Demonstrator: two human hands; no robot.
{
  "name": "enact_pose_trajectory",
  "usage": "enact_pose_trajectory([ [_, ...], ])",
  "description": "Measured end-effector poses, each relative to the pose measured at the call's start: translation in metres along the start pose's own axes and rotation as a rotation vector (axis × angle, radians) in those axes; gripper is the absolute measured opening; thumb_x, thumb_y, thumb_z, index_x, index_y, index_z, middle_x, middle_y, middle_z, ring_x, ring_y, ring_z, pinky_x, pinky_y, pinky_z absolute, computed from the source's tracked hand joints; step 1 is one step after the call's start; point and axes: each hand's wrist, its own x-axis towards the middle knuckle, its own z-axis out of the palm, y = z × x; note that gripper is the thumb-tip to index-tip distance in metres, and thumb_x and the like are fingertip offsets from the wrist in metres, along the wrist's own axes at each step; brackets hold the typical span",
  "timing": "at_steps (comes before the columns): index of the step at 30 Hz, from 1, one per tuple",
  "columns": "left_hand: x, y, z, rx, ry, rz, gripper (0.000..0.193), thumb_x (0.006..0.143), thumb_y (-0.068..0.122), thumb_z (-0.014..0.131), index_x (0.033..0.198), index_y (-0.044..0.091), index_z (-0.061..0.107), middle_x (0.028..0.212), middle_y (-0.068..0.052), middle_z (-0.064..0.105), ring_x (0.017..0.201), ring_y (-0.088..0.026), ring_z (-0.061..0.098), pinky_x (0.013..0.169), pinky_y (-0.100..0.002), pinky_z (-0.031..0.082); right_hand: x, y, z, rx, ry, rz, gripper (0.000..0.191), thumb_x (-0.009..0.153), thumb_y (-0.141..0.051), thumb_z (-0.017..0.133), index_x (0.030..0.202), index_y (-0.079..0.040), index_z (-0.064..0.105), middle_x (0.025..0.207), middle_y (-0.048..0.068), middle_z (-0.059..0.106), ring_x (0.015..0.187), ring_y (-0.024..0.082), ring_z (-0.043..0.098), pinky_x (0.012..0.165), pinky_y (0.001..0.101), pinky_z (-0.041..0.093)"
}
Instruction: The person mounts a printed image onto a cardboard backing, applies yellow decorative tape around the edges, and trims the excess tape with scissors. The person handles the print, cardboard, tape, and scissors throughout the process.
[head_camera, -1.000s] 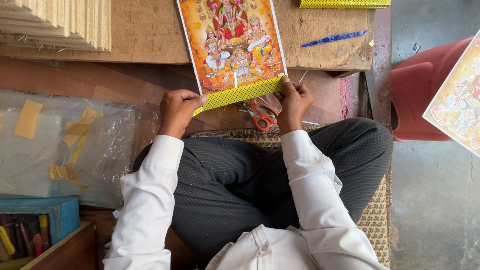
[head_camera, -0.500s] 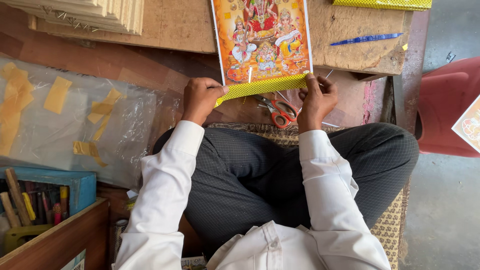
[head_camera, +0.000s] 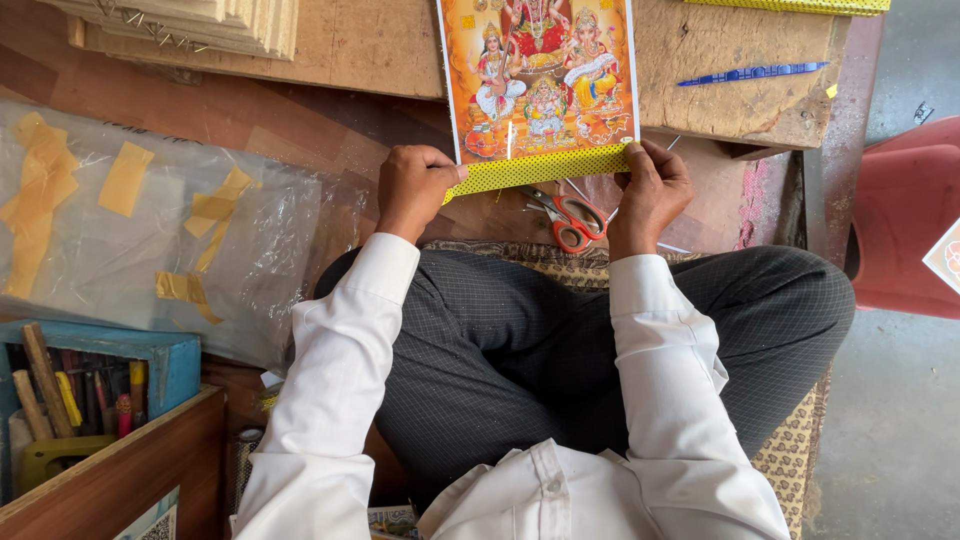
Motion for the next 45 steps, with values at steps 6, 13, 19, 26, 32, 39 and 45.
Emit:
enact_pose_trajectory([
  [6, 0.0, 0.003, 0.0, -0.006, 0.0, -0.024, 0.019, 0.076, 0.023, 0.085, 0.079, 0.006, 0.081, 0.071, -0.011, 0.076, 0.062, -0.019, 0.072, 0.06, -0.033, 0.055, 0.0, -0.001, 0.001, 0.002, -0.003, -0.008, 0.011, 0.087, -0.007, 0.077, 0.093, 0.002, 0.074, 0.085, 0.009, 0.075, 0.071, 0.014, 0.071, 0.061, 0.0268, 0.059],
  [13, 0.009, -0.014, 0.006, -0.144, -0.067, -0.098, 0.018, 0.076, 0.02, 0.086, 0.079, 0.003, 0.08, 0.071, -0.009, 0.076, 0.062, -0.015, 0.069, 0.059, -0.031, 0.054, 0.0, -0.004, 0.002, 0.023, 0.012, 0.032, 0.009, 0.085, -0.004, 0.076, 0.091, 0.003, 0.074, 0.083, 0.01, 0.075, 0.069, 0.015, 0.07, 0.058, 0.0272, 0.058],
  [19, 0.021, -0.033, 0.014, -0.401, -0.157, -0.123, 0.02, 0.077, 0.012, 0.084, 0.082, -0.005, 0.075, 0.074, -0.009, 0.074, 0.064, -0.011, 0.066, 0.059, -0.029, 0.053, 0.005, -0.013, 0.002, 0.117, 0.031, 0.201, 0.006, 0.084, 0.0, 0.073, 0.089, 0.003, 0.072, 0.078, 0.01, 0.072, 0.059, 0.015, 0.064, 0.053, 0.0265, 0.053],
  [26, 0.03, -0.033, 0.015, -0.481, -0.214, -0.178, 0.015, 0.076, 0.006, 0.081, 0.082, -0.006, 0.074, 0.077, -0.01, 0.074, 0.07, -0.015, 0.067, 0.067, -0.03, 0.053, 0.006, -0.024, 0.007, 0.16, 0.02, 0.238, 0.005, 0.085, 0.001, 0.071, 0.09, 0.002, 0.071, 0.076, 0.009, 0.069, 0.057, 0.015, 0.061, 0.052, 0.0268, 0.053],
  [32, 0.031, -0.029, 0.026, -0.518, -0.265, -0.176, 0.016, 0.076, 0.005, 0.082, 0.083, -0.007, 0.072, 0.078, -0.01, 0.073, 0.071, -0.015, 0.066, 0.067, -0.03, 0.052, 0.011, -0.027, 0.011, 0.163, 0.057, 0.152, 0.007, 0.085, 0.0, 0.071, 0.092, 0.004, 0.07, 0.079, 0.008, 0.071, 0.062, 0.015, 0.062, 0.055, 0.028, 0.051],
  [39, 0.028, -0.032, 0.034, -0.529, -0.225, -0.133, 0.015, 0.075, 0.006, 0.082, 0.079, -0.005, 0.073, 0.073, -0.007, 0.072, 0.066, -0.013, 0.065, 0.061, -0.03, 0.051, -0.022, -0.021, 0.02, -0.507, 0.243, -0.615, 0.033, 0.093, -0.006, 0.073, 0.122, 0.006, 0.063, 0.12, 0.016, 0.064, 0.101, 0.022, 0.063, 0.084, 0.037, 0.053],
  [45, 0.027, -0.03, 0.037, -0.563, -0.221, -0.116, 0.016, 0.078, 0.007, 0.08, 0.078, -0.007, 0.073, 0.072, -0.008, 0.072, 0.063, -0.01, 0.063, 0.056, -0.029, 0.05, -0.102, -0.022, 0.045, -1.02, -0.713, -1.151, 0.05, 0.086, 0.0, 0.065, 0.135, -0.002, 0.064, 0.134, 0.019, 0.059, 0.128, 0.036, 0.058, 0.118, 0.0516, 0.041],
])
